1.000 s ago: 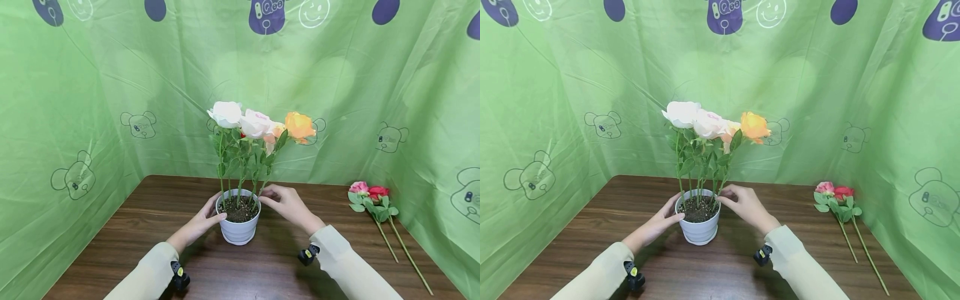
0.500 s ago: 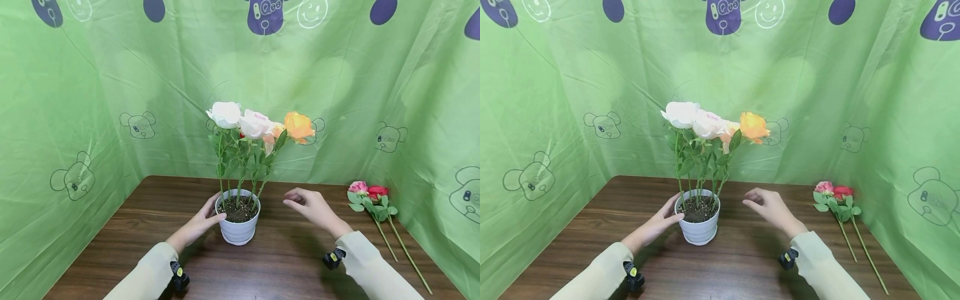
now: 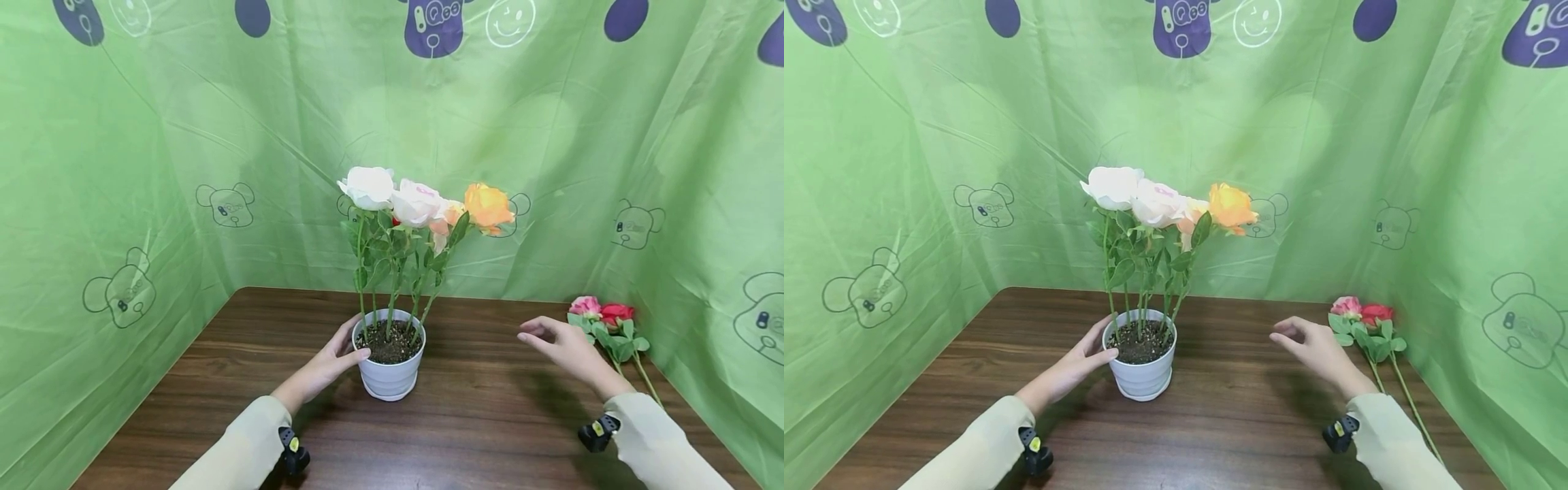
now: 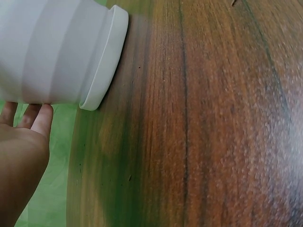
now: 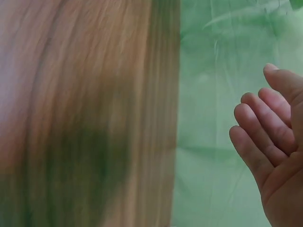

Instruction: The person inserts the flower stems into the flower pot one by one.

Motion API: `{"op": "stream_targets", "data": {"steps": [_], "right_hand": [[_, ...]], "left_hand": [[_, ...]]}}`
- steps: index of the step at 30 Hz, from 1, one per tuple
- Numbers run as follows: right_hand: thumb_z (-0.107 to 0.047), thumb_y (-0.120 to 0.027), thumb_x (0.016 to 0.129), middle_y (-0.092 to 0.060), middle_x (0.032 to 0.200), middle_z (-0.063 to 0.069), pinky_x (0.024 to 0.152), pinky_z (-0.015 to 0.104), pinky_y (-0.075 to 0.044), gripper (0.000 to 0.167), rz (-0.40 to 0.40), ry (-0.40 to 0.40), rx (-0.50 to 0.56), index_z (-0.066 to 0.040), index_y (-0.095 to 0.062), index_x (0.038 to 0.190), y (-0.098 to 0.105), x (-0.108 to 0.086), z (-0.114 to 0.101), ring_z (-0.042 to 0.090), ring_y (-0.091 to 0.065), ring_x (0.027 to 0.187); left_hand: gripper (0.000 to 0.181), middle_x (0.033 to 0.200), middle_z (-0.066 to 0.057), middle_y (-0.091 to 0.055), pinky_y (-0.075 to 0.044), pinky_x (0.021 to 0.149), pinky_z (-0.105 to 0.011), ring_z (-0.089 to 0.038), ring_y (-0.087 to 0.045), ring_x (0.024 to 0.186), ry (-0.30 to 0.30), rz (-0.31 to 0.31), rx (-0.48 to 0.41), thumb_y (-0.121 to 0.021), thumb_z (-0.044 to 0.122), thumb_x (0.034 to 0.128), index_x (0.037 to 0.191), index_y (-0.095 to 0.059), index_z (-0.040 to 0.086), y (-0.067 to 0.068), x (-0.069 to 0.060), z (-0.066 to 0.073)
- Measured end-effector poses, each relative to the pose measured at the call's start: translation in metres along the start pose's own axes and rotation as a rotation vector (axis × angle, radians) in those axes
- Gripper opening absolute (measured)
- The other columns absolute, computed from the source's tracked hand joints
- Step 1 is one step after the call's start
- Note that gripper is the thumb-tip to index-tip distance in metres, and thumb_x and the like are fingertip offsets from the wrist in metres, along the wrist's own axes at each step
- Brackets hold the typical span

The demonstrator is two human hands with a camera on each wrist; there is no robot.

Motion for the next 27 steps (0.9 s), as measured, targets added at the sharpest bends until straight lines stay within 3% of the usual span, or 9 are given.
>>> {"op": "stream_targets", "data": {"steps": [7,14,18,25,27], "right_hand": [[-0.033,-0.07,0.096,-0.074,0.097,-0.001,0.074,0.034,-0.054,0.028,-0.012,-0.049,-0.049,-0.011,-0.072,0.112,0.016,-0.019,0.036,0.014,-0.067,0.087],[-0.036,-0.065,0.099,-0.072,0.099,0.014,0.064,0.03,-0.056,0.045,-0.064,-0.251,0.073,0.002,-0.066,0.123,0.026,-0.042,0.094,0.024,-0.069,0.08],[-0.04,-0.064,0.099,-0.07,0.106,0.019,0.068,0.03,-0.057,0.054,-0.083,-0.36,0.129,0.006,-0.061,0.127,0.03,-0.057,0.123,0.026,-0.069,0.084],[-0.041,-0.062,0.099,-0.074,0.098,0.016,0.065,0.029,-0.05,0.054,-0.081,-0.384,-0.03,0.008,-0.063,0.124,0.048,-0.074,0.149,0.021,-0.069,0.073],[-0.038,-0.062,0.1,-0.074,0.094,0.015,0.063,0.028,-0.051,0.054,-0.079,-0.406,-0.03,0.011,-0.062,0.123,0.051,-0.078,0.157,0.02,-0.069,0.071]], "left_hand": [[0.076,0.166,-0.011,-0.014,-0.023,0.117,-0.05,-0.03,-0.017,0.149,-0.003,-0.001,-0.005,-0.061,0.015,0.1006,0.161,-0.015,0.019,0.0,0.0,0.0],[0.076,0.166,-0.01,-0.015,-0.023,0.117,-0.05,-0.03,-0.018,0.149,-0.005,0.0,-0.002,-0.06,0.015,0.1009,0.161,-0.014,0.016,0.001,0.001,-0.005],[0.076,0.166,-0.01,-0.016,-0.023,0.117,-0.05,-0.03,-0.019,0.149,-0.01,0.001,-0.003,-0.06,0.014,0.1008,0.161,-0.013,0.014,0.001,0.002,-0.005],[0.075,0.166,-0.009,-0.016,-0.023,0.117,-0.049,-0.029,-0.018,0.149,-0.003,0.003,-0.007,-0.061,0.015,0.1008,0.161,-0.017,0.021,0.001,0.001,-0.005],[0.075,0.166,-0.009,-0.016,-0.023,0.117,-0.049,-0.029,-0.018,0.149,-0.001,0.004,-0.005,-0.061,0.015,0.1008,0.161,-0.017,0.022,0.002,0.001,-0.006]]}}
Point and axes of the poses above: each hand's wrist, its own x-axis towards the middle knuckle, its own y-axis out of the back of the hand, z = x × y, the point moved 9 cm from there along x, towards the middle knuckle
